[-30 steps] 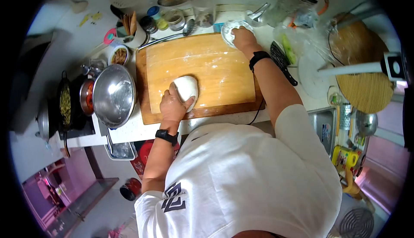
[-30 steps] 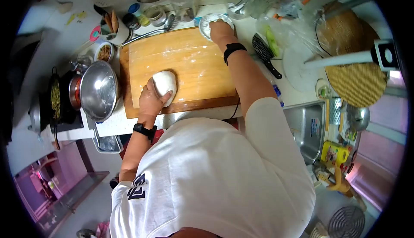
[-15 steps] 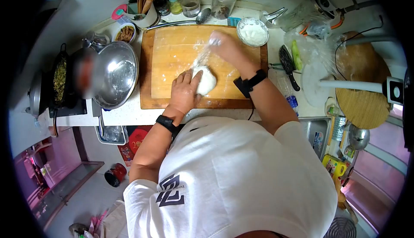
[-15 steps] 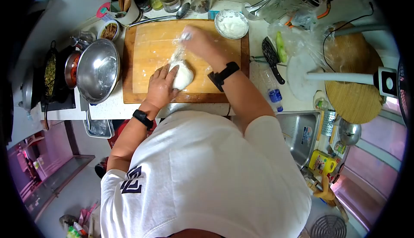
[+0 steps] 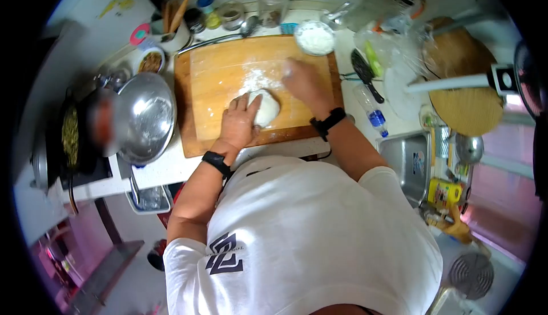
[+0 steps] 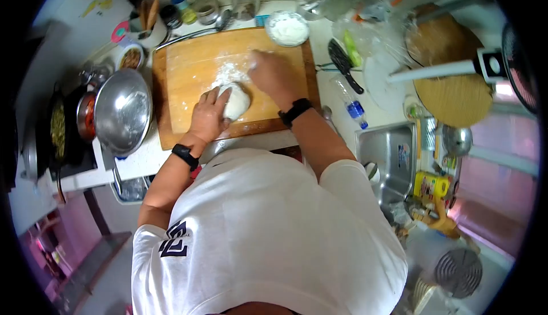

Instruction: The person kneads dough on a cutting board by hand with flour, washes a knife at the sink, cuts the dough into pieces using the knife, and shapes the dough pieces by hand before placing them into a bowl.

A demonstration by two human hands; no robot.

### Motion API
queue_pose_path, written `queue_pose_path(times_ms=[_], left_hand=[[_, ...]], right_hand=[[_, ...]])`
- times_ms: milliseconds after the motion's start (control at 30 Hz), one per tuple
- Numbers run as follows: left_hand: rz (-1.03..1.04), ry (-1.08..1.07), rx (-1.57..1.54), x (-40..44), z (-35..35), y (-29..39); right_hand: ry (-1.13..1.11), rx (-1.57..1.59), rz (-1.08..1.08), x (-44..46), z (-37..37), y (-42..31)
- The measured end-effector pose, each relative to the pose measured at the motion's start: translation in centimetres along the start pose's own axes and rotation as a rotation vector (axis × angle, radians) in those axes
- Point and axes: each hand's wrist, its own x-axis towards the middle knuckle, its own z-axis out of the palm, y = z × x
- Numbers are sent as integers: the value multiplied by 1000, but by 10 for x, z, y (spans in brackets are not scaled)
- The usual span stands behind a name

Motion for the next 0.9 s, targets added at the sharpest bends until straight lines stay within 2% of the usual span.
queue_pose_path(times_ms=[67, 133, 167, 200, 267, 300, 333, 400, 433, 500, 567, 633, 667, 700, 767, 900], left_hand=[[67, -32, -15, 9, -2, -4], [116, -54, 41, 14, -4, -12], [115, -75, 32, 16, -5, -12], [144, -75, 29, 19, -4, -13], [194, -32, 108, 19, 2, -15], [169, -50, 65, 20, 2, -13], [191, -52, 66, 19, 3, -12], [148, -21, 61, 15, 8, -11], [119, -24, 42, 13, 9, -10], [95, -12, 41, 9, 8, -5], [52, -3, 40, 6, 12, -6], [23, -1, 66, 6, 16, -4], [2, -8, 91, 6, 17, -3], [-11, -3, 100, 6, 17, -1], [-43, -5, 87, 7, 18, 3], [-121, -31, 120, 13, 21, 10]], right_hand=[[-52, -64, -347, -6, 23, 23], [105, -81, -388, -23, 26, 15], [-68, -68, -149, -23, 19, 9], [-45, -77, -134, -26, 5, -4], [-221, -128, 17, -39, -12, -24], [-201, -172, -78, -42, -5, -18], [-183, -174, -66, -45, 10, -2], [223, -179, -317, -47, 34, 33], [227, -186, -317, -45, 26, 41], [87, 93, -127, -41, -2, 69], [199, 21, -60, -38, -32, 106], [253, -109, 103, -38, -76, 134], [332, -317, 150, -30, -77, 192], [351, -266, 329, -35, -102, 186], [340, -336, 486, -35, -129, 220], [214, -548, 535, -36, -151, 269]])
